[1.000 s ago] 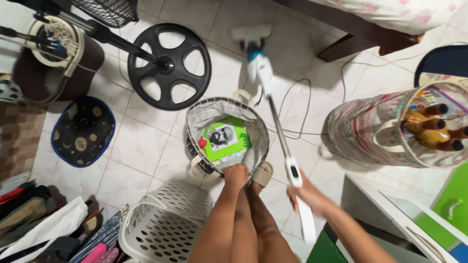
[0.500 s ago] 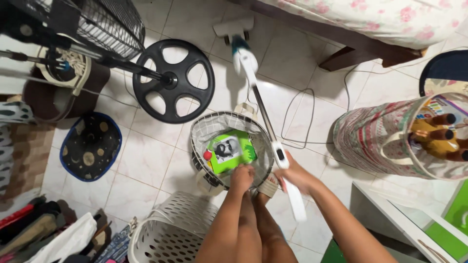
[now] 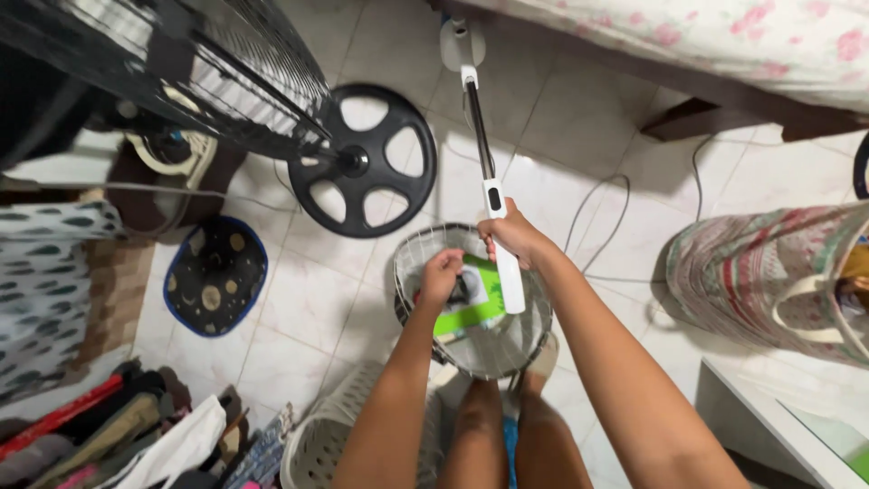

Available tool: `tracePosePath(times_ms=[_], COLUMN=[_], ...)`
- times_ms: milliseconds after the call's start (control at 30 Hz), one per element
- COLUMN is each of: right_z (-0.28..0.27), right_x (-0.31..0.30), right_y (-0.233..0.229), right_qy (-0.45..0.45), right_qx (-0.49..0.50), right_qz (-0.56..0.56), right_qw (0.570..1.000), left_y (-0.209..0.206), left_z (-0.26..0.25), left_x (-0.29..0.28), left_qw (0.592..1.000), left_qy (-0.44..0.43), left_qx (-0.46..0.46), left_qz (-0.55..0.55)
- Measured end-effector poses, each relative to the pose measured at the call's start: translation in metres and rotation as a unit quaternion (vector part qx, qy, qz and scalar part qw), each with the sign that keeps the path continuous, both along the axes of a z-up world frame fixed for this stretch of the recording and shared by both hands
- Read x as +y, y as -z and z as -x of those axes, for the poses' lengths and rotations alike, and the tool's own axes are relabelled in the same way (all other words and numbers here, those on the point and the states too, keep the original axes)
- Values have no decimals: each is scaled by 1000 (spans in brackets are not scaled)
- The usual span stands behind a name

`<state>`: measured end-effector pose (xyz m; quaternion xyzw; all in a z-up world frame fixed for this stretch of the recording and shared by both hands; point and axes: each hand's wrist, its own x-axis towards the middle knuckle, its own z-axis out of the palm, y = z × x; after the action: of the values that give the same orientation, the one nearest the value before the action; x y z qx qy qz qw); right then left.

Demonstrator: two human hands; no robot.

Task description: The person vacuums a tiled bedroom floor using a corded stick vacuum. They move a laundry basket and a standing fan to reach areas underneath, then vacuum around the bed and other furniture. The person also picks up a small mat and places it aside before continuing to vacuum.

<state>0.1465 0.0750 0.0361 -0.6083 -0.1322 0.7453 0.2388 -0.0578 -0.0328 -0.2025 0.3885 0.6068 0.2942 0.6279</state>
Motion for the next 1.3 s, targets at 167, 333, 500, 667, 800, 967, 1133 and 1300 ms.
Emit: tracePosePath(times_ms=[167, 333, 500, 667, 800, 967, 1133, 1300], right_z=[-45, -96, -124, -126, -98, -54, -3, 17], right_x=[-102, -202, -208, -160, -71, 25, 84, 84], right_y=[22, -53, -95, -48, -31, -2, 33, 8], right_qy=[-69, -146, -171, -187, -205, -215, -236, -183], right_qx=[-47, -51, -59, -39, -33, -11, 42, -4], right_qz=[-63, 31, 103, 51, -35, -81, -137, -61], right_qw=[994, 988, 978, 980, 978, 973, 961, 981], left_y=[-12, -15, -54, -69, -64, -62, -69, -78], left_z=[-41, -94, -135, -137, -123, -101, -90, -94], left_x=[-29, -74, -69, -55, -45, -53, -78, -91], left_qw=[994, 971, 961, 959, 956, 949, 936, 930], left_qy=[-57, -39, -59, -87, -136, -187, -222, -226], left_qx=[-31, -68, -66, -57, -66, -49, -60, -60], left_qz=[90, 226, 261, 265, 250, 249, 266, 283])
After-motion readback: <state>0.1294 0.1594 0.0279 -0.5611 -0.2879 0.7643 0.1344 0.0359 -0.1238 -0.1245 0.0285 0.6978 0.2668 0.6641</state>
